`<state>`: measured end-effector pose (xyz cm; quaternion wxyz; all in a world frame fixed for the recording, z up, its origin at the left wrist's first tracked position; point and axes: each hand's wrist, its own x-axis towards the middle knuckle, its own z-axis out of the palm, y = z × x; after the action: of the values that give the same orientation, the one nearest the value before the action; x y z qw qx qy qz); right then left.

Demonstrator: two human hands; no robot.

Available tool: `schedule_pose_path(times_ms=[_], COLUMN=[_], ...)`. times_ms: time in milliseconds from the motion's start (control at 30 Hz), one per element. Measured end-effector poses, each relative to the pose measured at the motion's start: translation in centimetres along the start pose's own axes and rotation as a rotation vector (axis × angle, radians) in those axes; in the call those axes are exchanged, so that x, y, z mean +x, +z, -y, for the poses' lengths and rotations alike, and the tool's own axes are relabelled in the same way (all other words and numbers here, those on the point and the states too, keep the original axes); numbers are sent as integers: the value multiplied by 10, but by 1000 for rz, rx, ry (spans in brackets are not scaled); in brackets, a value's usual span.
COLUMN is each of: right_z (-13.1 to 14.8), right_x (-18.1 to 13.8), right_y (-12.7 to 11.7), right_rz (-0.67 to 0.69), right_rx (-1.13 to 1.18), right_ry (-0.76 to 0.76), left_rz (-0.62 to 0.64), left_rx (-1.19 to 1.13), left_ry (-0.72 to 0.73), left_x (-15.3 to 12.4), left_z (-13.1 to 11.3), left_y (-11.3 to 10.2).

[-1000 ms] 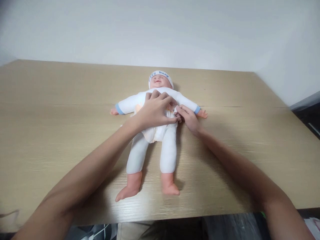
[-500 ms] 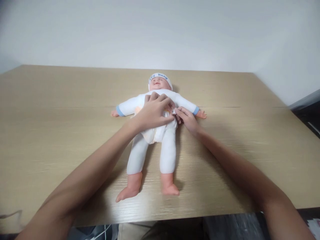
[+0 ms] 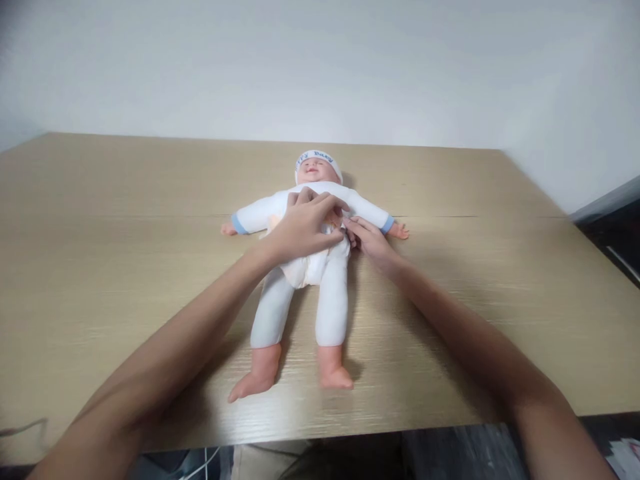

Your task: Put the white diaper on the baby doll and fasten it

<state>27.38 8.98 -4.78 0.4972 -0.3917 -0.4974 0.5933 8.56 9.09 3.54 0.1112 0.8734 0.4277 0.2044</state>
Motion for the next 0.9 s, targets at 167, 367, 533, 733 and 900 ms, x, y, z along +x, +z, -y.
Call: schedule_pose_path(times_ms=[167, 367, 533, 733, 900], right_z=[-5, -16, -10, 2, -1], right_x=[1, -24, -56, -59, -58], right_y=[-2, -16, -22, -13, -13], right_rz=[4, 24, -67, -37, 65], right_rx=[30, -97, -509, -818, -905], right_ry=[5, -92, -341, -587, -619], left_rz=[-22, -56, -90, -100, -123], left_rx=[-17, -32, -76, -140, -137], left_ry=[1, -8, -99, -159, -175], left_x=[-2, 0, 4, 7, 9], left_z=[1, 7, 5, 0, 1], left_y=[2, 8, 9, 7, 9])
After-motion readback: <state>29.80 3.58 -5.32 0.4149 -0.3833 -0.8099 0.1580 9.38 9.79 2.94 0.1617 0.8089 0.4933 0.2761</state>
